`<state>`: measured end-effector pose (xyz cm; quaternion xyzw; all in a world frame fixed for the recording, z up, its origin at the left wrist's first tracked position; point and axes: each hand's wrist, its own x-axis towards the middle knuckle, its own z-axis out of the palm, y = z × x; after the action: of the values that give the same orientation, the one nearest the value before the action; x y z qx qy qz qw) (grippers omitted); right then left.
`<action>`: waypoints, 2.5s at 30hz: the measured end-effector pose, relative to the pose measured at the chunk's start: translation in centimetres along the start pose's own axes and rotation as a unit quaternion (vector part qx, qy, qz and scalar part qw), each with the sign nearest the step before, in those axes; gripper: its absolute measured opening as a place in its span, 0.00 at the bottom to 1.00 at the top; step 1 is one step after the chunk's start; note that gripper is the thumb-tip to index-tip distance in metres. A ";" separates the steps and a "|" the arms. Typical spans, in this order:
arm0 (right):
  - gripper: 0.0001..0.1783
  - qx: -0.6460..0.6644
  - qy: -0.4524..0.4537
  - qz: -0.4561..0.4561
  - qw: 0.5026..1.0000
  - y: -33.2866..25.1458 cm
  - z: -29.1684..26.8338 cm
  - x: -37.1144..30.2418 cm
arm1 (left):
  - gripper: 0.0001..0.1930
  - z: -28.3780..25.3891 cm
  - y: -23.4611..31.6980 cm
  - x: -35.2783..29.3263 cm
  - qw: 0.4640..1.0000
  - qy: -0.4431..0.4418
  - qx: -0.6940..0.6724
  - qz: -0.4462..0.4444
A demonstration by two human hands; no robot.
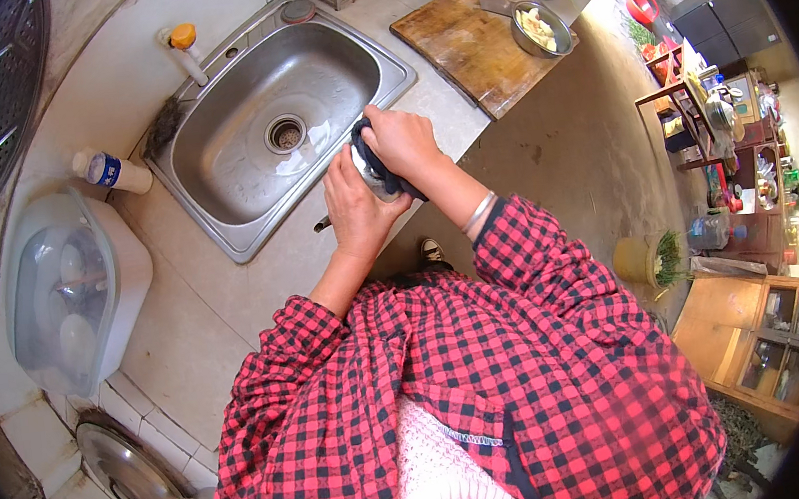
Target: The person wipes a metal kettle with a dark cloth, then switches to a green cloth to continue wiping the kettle's body and lid. The person places the kettle on the countertop and folds the green cloth.
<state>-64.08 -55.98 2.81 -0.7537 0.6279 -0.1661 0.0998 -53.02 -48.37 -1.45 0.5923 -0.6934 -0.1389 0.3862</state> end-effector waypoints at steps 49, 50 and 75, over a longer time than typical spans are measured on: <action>0.15 0.130 -0.134 -0.219 0.958 0.3 -1.7 2.2 | 0.65 1.4 0.3 -1.2 0.978 0.045 -0.144 -0.142; 0.15 0.059 -0.142 -0.279 0.948 -0.5 -1.4 1.8 | 0.67 1.5 0.3 -1.0 0.983 0.050 -0.129 -0.121; 0.42 0.152 -0.075 -0.231 0.958 6.1 -0.5 -0.5 | 0.68 1.8 0.2 -1.4 0.979 0.077 -0.126 -0.137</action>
<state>-69.91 -56.66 1.06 -0.8646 0.3948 -0.2206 0.2189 -54.41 -47.51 -3.09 0.6377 -0.5503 -0.2304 0.4873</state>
